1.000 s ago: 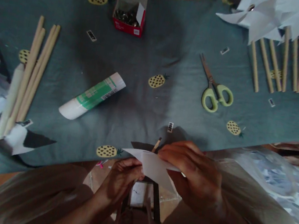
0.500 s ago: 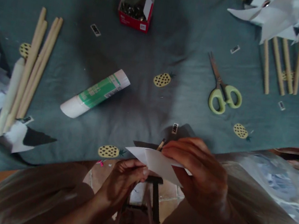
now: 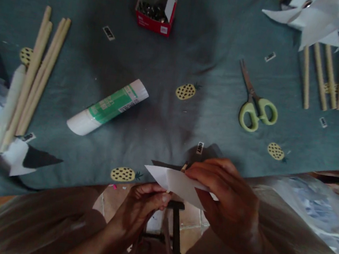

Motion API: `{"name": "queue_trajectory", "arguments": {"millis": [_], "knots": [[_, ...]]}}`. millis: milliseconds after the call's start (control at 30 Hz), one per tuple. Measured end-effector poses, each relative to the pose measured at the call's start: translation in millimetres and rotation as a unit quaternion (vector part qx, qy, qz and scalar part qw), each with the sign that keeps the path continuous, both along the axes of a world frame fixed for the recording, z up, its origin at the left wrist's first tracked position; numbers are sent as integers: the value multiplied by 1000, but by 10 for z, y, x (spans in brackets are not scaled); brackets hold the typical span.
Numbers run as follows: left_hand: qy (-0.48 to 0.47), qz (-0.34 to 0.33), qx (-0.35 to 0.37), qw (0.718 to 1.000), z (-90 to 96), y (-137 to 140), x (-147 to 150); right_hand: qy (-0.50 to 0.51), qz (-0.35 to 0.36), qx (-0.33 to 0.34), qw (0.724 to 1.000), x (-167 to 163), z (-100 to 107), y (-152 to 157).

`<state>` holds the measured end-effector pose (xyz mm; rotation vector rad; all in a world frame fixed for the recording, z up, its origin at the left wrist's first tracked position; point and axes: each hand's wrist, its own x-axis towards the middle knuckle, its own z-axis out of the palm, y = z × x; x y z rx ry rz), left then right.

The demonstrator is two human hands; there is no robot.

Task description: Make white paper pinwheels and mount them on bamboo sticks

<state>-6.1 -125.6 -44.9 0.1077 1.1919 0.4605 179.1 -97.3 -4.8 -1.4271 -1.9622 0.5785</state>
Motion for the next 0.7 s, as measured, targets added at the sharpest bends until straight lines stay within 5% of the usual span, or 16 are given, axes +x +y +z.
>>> {"name": "queue_trajectory", "arguments": {"millis": [700], "knots": [[5, -25, 23, 999, -41, -38, -48, 19, -18, -29, 999, -18, 5, 11]]}}
